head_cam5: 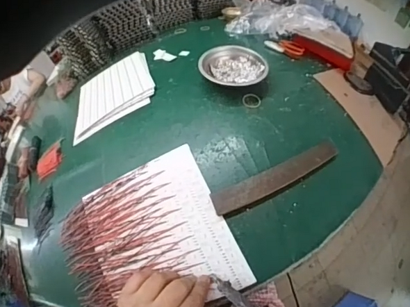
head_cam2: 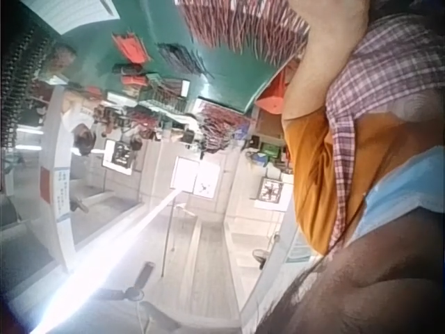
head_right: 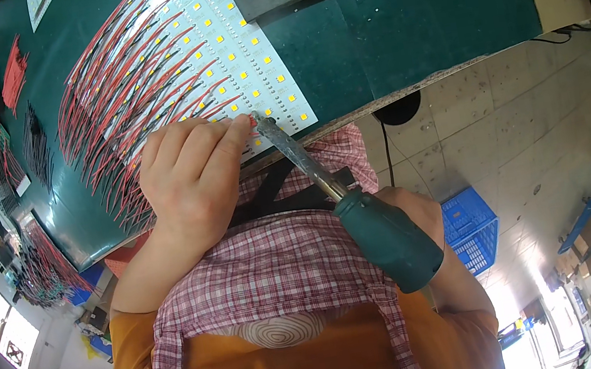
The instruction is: The person is soldering colored wires onto LED panels at a workbench.
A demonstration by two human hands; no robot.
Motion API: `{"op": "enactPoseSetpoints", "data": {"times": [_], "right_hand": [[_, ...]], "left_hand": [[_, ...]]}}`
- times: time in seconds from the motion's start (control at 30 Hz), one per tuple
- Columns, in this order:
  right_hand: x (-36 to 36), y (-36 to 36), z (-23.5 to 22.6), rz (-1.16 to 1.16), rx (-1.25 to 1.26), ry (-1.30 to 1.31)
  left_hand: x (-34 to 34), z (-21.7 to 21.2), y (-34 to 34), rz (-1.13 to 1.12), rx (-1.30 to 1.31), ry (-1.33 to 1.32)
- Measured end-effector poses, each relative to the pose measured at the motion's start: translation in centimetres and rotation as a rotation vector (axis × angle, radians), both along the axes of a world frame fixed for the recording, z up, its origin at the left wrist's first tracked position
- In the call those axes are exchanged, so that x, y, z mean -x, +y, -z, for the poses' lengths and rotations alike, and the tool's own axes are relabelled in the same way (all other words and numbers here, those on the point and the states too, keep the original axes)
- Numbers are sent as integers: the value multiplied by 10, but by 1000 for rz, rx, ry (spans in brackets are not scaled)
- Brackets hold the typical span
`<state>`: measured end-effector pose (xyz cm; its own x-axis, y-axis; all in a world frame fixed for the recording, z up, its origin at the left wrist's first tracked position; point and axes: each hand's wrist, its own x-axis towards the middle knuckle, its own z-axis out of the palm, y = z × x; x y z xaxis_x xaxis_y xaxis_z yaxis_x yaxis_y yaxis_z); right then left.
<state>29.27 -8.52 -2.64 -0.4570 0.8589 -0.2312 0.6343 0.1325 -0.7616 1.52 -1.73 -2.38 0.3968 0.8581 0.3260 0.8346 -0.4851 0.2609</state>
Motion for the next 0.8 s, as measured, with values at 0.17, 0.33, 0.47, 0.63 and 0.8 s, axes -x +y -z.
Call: {"op": "enactPoseSetpoints", "data": {"times": [0.17,0.33,0.47,0.63,0.8], "right_hand": [[2,-5,-1,139,45,13],[8,10,-22,48,197,-118],[5,7,-19,-2,180,-143],[-1,-1,-13,42,186,-83],[-3,-4,-10,-26,143,-113]], "left_hand": [[0,0,0,-10,6,7],[-1,2,0,-16,-12,9],[0,0,0,-23,15,25],[2,-1,-7,-27,43,-101],[1,2,-6,-5,65,-70]]}}
